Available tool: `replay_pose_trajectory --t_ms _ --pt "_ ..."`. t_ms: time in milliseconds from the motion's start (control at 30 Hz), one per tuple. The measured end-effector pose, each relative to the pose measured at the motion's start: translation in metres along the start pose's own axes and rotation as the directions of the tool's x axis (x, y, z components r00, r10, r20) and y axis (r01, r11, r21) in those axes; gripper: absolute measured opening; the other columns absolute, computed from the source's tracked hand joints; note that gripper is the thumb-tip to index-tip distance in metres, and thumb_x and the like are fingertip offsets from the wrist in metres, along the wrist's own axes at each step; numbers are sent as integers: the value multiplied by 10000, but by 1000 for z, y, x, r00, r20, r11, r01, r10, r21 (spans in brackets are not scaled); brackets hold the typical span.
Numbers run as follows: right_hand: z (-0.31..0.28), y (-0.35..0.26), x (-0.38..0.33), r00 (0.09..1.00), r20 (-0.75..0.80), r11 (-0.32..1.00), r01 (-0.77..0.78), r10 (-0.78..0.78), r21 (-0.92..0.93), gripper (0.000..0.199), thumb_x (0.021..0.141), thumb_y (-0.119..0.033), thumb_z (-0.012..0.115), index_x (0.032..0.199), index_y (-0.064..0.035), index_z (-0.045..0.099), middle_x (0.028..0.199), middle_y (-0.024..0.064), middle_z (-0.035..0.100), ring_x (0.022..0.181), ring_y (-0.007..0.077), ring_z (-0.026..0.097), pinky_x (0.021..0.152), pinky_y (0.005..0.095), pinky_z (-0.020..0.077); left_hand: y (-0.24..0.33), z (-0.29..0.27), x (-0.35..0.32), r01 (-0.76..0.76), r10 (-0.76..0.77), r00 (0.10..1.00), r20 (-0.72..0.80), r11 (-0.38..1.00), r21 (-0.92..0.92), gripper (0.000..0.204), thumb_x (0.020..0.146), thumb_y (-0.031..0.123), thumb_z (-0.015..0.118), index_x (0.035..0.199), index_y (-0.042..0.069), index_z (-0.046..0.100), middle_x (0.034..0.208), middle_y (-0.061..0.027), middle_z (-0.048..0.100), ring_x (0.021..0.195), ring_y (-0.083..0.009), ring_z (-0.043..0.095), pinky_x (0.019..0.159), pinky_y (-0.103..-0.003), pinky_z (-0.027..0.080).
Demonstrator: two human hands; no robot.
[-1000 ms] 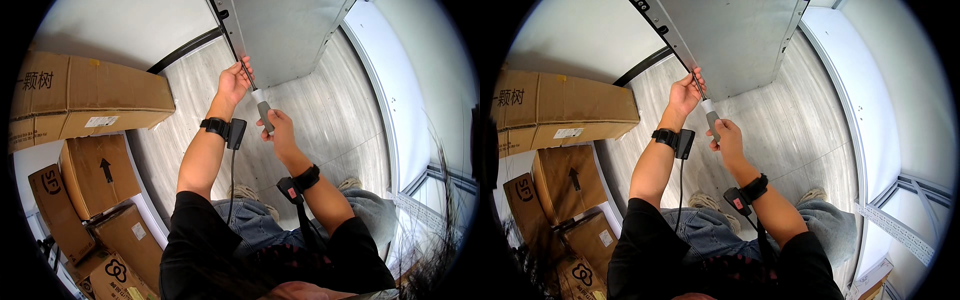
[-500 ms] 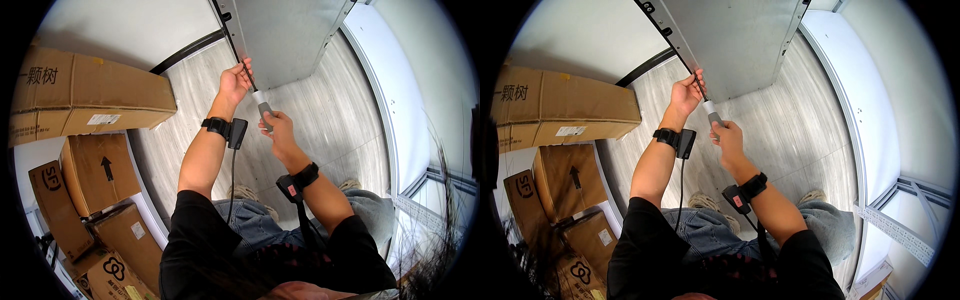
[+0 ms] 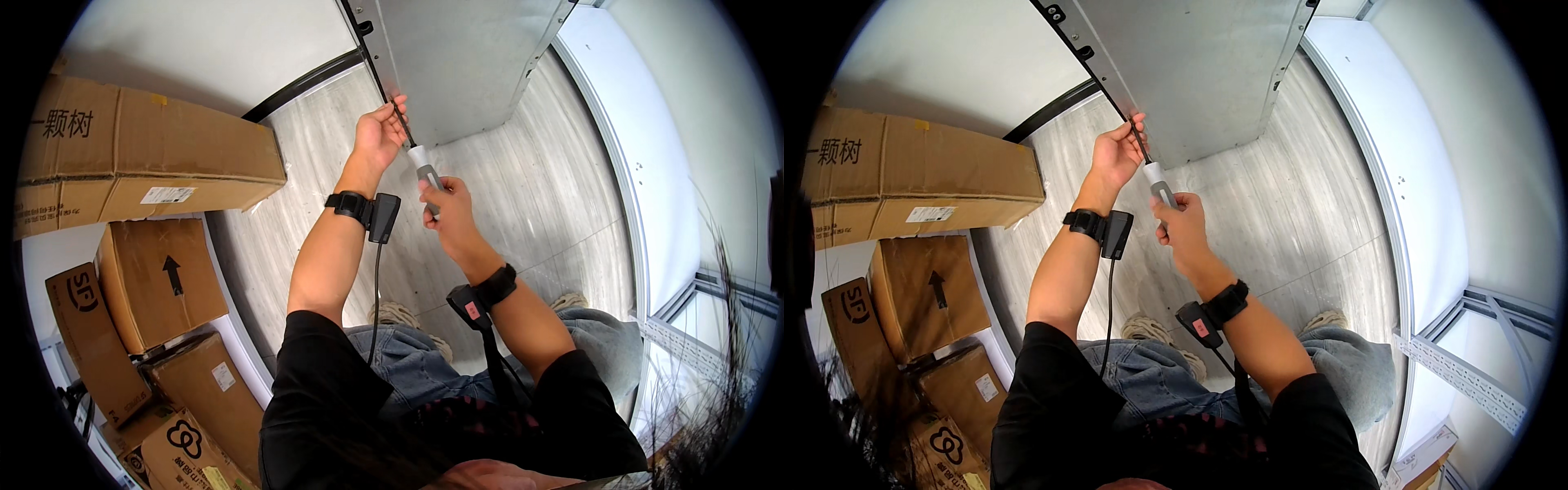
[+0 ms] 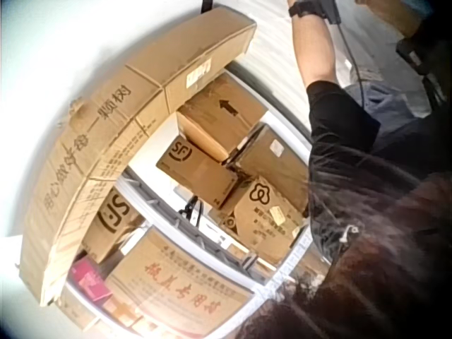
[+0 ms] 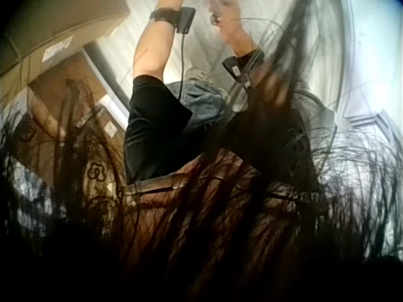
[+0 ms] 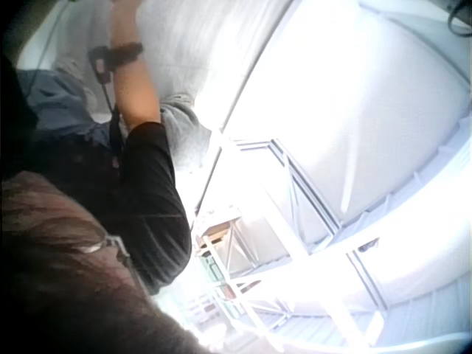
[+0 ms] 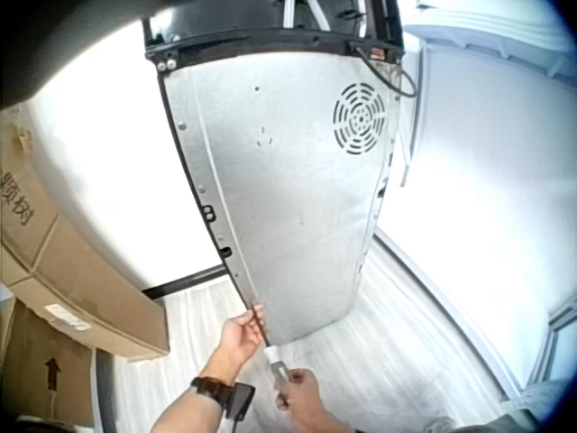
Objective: The person uses a screwdriver to fasten multiple screws into the back panel of a white appliance. They systematically tighten screws along the edges and corners of the panel. Finally, they lift and position a black plastic cover over the top of the appliance.
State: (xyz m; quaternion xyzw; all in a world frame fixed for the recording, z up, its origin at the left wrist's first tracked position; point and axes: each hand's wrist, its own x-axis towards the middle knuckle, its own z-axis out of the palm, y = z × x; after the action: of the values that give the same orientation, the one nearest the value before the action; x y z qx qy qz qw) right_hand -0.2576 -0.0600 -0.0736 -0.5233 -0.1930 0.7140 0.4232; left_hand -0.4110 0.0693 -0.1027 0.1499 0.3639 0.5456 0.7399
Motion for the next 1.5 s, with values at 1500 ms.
replay_pose_trajectory --t_ms 1500 --pt "-7 10 22 979 159 983 -148 130 111 376 858 -362 601 998 -30 493 823 58 531 569 128 491 501 274 390 -12 0 3 -245 277 961 6 837 489 152 882 193 436 835 114 558 1096 -67 627 989 -138 495 836 -319 346"
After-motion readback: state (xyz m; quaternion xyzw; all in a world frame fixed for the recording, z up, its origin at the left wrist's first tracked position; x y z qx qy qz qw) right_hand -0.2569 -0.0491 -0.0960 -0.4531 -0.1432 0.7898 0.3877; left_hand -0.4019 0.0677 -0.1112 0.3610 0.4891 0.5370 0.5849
